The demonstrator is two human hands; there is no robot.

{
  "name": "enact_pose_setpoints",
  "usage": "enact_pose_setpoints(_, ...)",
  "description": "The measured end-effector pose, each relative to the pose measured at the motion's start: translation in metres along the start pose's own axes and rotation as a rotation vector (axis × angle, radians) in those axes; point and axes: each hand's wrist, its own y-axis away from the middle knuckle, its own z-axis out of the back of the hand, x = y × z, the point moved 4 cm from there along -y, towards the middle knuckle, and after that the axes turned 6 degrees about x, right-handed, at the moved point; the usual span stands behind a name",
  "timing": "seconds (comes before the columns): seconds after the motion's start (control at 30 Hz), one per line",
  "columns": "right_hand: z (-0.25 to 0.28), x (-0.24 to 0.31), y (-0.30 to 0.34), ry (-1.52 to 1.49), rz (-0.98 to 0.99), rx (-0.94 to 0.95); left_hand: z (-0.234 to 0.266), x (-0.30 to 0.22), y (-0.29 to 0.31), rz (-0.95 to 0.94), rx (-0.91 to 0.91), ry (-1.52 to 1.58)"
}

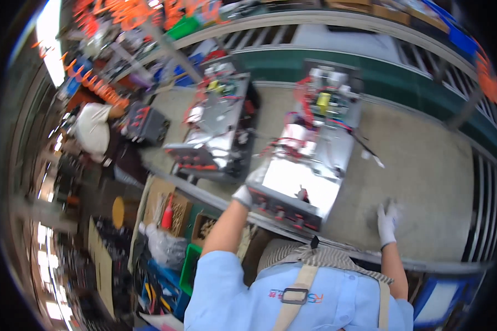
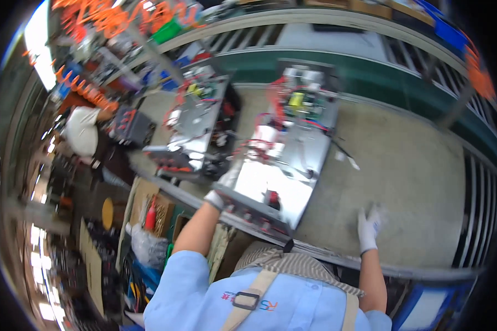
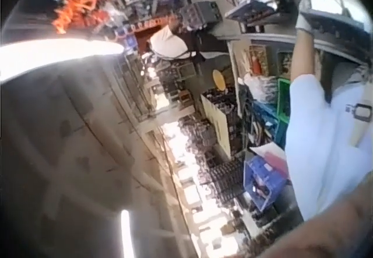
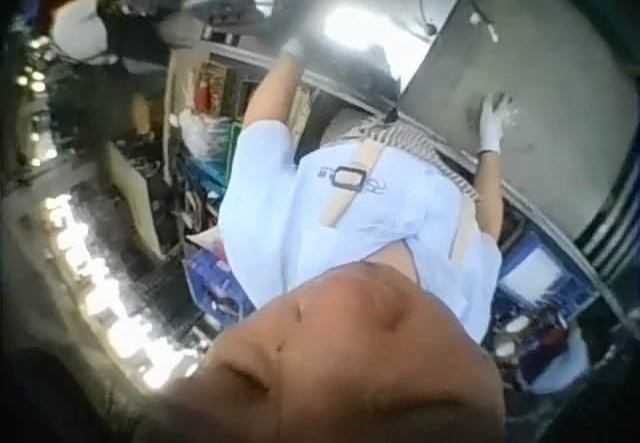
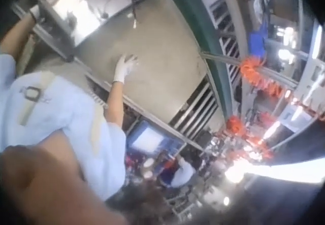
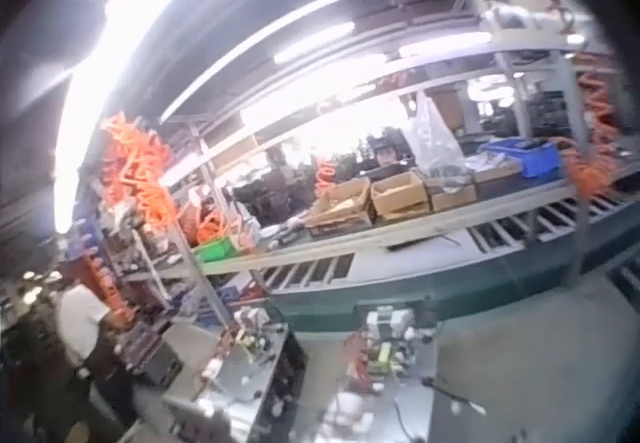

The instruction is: The person assembles electronic components by securing screws into an electronic housing and circuit board using a pneumatic screwdriver.

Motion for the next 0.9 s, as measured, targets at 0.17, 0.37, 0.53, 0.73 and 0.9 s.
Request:
enact_pose_setpoints(0.17,0.027,0.051,0.059,-1.050,0.075,0.361,0.041,-0.004,-0.021,-0.158,-0.004,-0.372)
enact_pose_setpoints(0.37,0.079,0.086,0.110,-1.731,0.233,0.652,-0.063,-0.004,-0.001,-0.193,-0.121,-0.102)
enact_pose_setpoints(0.53,0.108,0.076,0.111,-1.819,0.249,0.729,-0.114,0.038,0.016,-0.219,-0.157,0.280)
enact_pose_setpoints(0.73,0.131,0.028,0.088,-1.566,0.231,0.641,-0.237,-0.009,0.026,-0.400,-0.200,-0.062)
enact_pose_setpoints(0.9,0.127,-0.033,0.068,-1.785,0.134,0.737,-0.313,0.004,-0.002,-0.273,-0.087,-0.066)
